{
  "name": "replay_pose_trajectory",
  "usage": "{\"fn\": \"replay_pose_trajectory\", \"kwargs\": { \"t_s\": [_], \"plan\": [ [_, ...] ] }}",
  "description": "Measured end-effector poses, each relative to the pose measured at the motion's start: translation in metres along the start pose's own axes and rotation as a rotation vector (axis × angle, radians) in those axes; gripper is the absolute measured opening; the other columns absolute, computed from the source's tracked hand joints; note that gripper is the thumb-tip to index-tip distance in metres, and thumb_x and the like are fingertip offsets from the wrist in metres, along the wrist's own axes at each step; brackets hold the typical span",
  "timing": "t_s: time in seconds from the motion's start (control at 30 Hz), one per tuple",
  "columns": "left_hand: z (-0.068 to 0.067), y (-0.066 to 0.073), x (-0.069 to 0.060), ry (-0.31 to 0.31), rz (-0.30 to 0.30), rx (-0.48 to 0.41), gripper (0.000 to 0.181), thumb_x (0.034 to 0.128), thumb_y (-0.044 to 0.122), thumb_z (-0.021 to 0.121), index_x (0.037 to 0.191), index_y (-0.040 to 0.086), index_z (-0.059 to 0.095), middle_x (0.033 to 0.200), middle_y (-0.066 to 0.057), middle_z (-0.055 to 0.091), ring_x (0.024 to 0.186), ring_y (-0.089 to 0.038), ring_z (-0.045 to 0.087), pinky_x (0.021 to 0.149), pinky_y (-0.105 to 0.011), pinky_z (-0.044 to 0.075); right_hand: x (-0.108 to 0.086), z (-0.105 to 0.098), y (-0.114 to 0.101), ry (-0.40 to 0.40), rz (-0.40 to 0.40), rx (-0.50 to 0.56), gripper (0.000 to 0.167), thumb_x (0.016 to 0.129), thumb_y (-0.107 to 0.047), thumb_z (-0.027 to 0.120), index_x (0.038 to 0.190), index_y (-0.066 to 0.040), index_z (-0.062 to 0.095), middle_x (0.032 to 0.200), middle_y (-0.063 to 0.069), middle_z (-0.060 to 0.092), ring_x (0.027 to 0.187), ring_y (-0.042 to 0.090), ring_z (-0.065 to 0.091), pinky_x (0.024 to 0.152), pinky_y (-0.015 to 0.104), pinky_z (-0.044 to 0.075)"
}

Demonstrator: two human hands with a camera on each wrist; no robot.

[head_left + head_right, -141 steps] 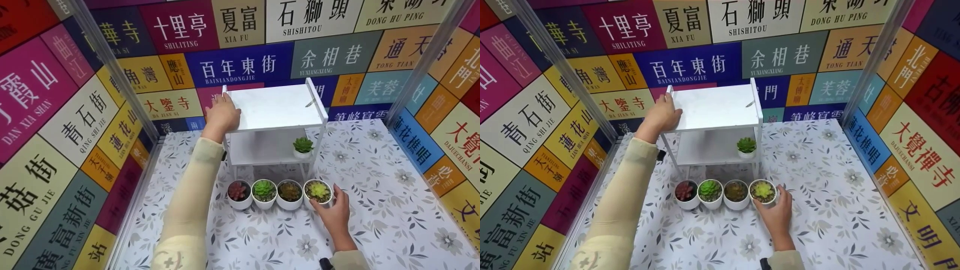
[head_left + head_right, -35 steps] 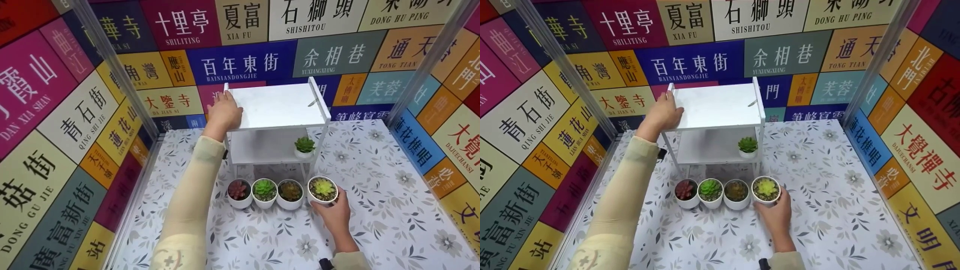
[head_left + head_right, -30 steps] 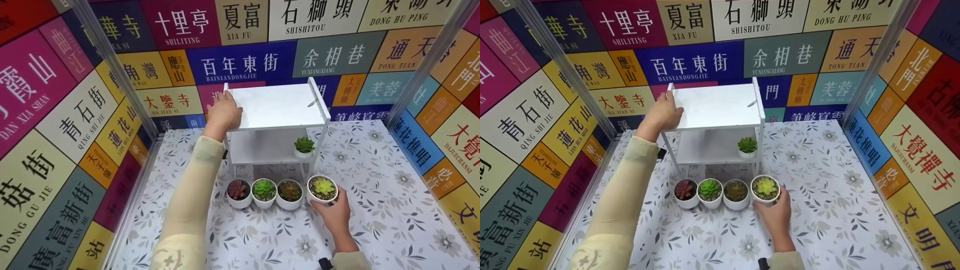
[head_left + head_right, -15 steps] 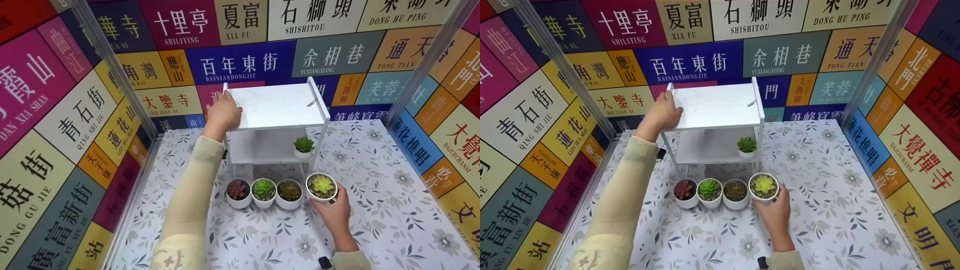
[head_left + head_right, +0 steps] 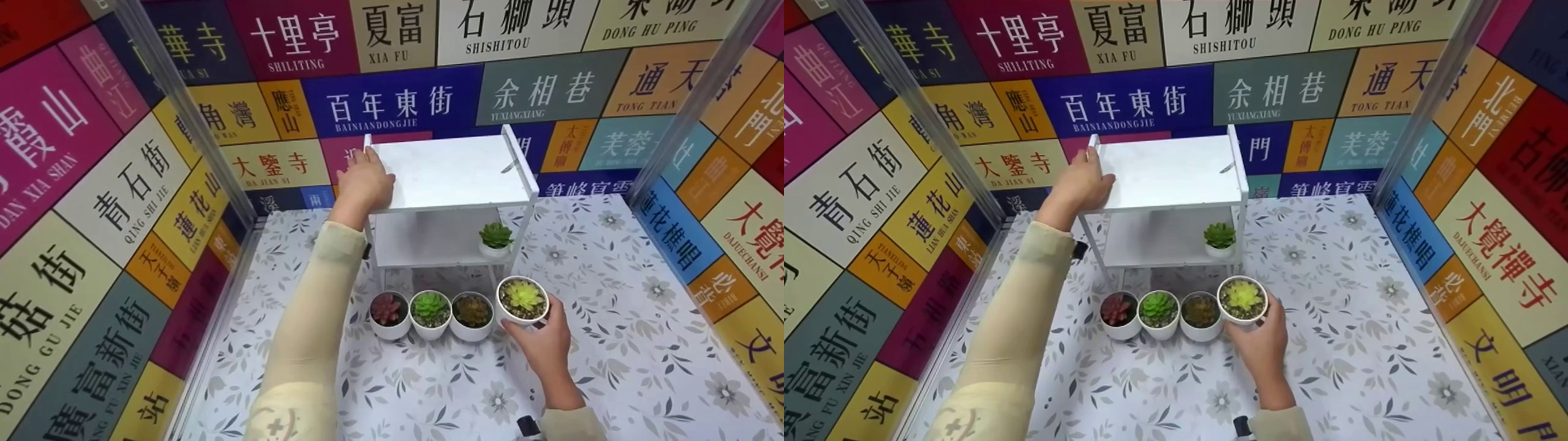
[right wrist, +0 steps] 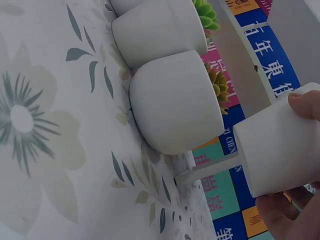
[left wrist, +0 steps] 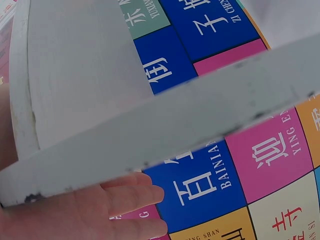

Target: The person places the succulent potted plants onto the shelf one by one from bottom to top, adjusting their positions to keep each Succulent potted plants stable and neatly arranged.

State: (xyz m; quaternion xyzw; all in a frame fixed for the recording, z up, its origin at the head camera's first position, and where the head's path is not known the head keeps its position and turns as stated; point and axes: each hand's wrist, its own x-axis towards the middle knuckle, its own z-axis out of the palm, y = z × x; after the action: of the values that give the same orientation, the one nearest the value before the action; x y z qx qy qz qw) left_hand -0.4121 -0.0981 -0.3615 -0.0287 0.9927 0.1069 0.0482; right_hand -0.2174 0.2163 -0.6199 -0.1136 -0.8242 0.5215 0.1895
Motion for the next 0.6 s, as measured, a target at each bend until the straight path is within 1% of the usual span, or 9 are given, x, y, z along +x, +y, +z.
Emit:
{"fn": "replay_pose_trajectory", "kwargs": {
  "t_s": [0.03, 0.07, 0.13, 0.2, 0.27, 0.33, 0.47, 0.53, 0.6],
  "plan": [
    [0.000, 0.000, 0.000, 0.000, 0.001, -0.001, 0.084, 0.1124, 0.047, 0.042, 0.171, 0.002, 0.002, 0.179, -0.022, 0.006, 0.167, -0.037, 0.009, 0.135, -0.061, 0.014, 0.000, 0.000, -0.002, 0.000, 0.000, -0.005, 0.095, 0.075, -0.016, 0.097, 0.153, -0.005, 0.045, 0.149, 0.018, 0.056, 0.135, 0.034, 0.057, 0.107, 0.045, 0.056],
    [0.000, 0.000, 0.000, 0.005, 0.004, 0.001, 0.084, 0.1122, 0.047, 0.043, 0.171, 0.002, 0.003, 0.179, -0.023, 0.007, 0.167, -0.037, 0.010, 0.134, -0.061, 0.014, 0.000, -0.001, -0.003, 0.000, -0.001, -0.004, 0.094, 0.075, -0.017, 0.098, 0.153, -0.005, 0.045, 0.149, 0.017, 0.056, 0.135, 0.033, 0.057, 0.107, 0.046, 0.056],
    [0.001, 0.000, 0.000, 0.015, 0.009, 0.003, 0.084, 0.1117, 0.046, 0.044, 0.170, 0.001, 0.004, 0.179, -0.023, 0.008, 0.167, -0.038, 0.011, 0.134, -0.062, 0.015, 0.000, -0.001, -0.006, 0.001, -0.004, -0.006, 0.094, 0.075, -0.017, 0.098, 0.153, -0.005, 0.046, 0.148, 0.016, 0.056, 0.133, 0.031, 0.058, 0.102, 0.029, 0.056],
    [0.001, 0.000, 0.000, 0.027, 0.013, 0.004, 0.084, 0.1113, 0.046, 0.045, 0.170, 0.001, 0.006, 0.178, -0.024, 0.010, 0.167, -0.038, 0.013, 0.134, -0.062, 0.017, 0.001, -0.001, -0.009, 0.002, -0.015, -0.003, 0.095, 0.075, -0.017, 0.098, 0.153, -0.004, 0.046, 0.148, 0.017, 0.056, 0.132, 0.031, 0.058, 0.095, 0.012, 0.051],
    [0.001, -0.001, 0.001, 0.035, 0.015, 0.003, 0.084, 0.1109, 0.046, 0.046, 0.170, 0.000, 0.007, 0.178, -0.024, 0.011, 0.167, -0.038, 0.013, 0.134, -0.063, 0.017, 0.001, -0.001, -0.011, 0.001, -0.026, 0.003, 0.095, 0.074, -0.016, 0.098, 0.152, -0.003, 0.046, 0.147, 0.017, 0.056, 0.132, 0.032, 0.058, 0.090, 0.001, 0.044],
    [0.001, -0.001, 0.001, 0.032, 0.011, 0.002, 0.085, 0.1111, 0.046, 0.045, 0.170, 0.001, 0.005, 0.178, -0.023, 0.011, 0.167, -0.038, 0.013, 0.134, -0.062, 0.017, 0.000, -0.001, -0.013, 0.001, -0.035, 0.005, 0.094, 0.074, -0.016, 0.098, 0.152, -0.003, 0.046, 0.147, 0.018, 0.056, 0.131, 0.032, 0.058, 0.088, -0.002, 0.041],
    [0.001, -0.001, 0.002, 0.024, 0.006, 0.001, 0.084, 0.1115, 0.047, 0.044, 0.170, 0.001, 0.004, 0.179, -0.023, 0.010, 0.167, -0.037, 0.011, 0.134, -0.062, 0.016, -0.001, 0.002, -0.017, -0.001, -0.041, 0.009, 0.093, 0.074, -0.015, 0.098, 0.151, -0.004, 0.047, 0.145, 0.018, 0.057, 0.131, 0.032, 0.059, 0.088, -0.002, 0.041],
    [0.001, -0.001, 0.002, 0.024, 0.007, 0.000, 0.084, 0.1116, 0.047, 0.044, 0.170, 0.001, 0.004, 0.179, -0.023, 0.009, 0.167, -0.037, 0.011, 0.134, -0.062, 0.016, -0.001, 0.003, -0.019, -0.004, -0.043, 0.010, 0.092, 0.074, -0.015, 0.098, 0.150, -0.004, 0.048, 0.145, 0.017, 0.057, 0.132, 0.032, 0.059, 0.089, -0.002, 0.040],
    [0.001, -0.001, 0.002, 0.027, 0.009, 0.001, 0.085, 0.1114, 0.047, 0.044, 0.170, 0.001, 0.005, 0.178, -0.024, 0.010, 0.167, -0.038, 0.012, 0.134, -0.062, 0.017, -0.001, 0.005, -0.020, -0.007, -0.048, 0.012, 0.092, 0.073, -0.015, 0.099, 0.150, -0.004, 0.048, 0.145, 0.017, 0.058, 0.133, 0.031, 0.059, 0.091, 0.000, 0.042]
  ]
}}
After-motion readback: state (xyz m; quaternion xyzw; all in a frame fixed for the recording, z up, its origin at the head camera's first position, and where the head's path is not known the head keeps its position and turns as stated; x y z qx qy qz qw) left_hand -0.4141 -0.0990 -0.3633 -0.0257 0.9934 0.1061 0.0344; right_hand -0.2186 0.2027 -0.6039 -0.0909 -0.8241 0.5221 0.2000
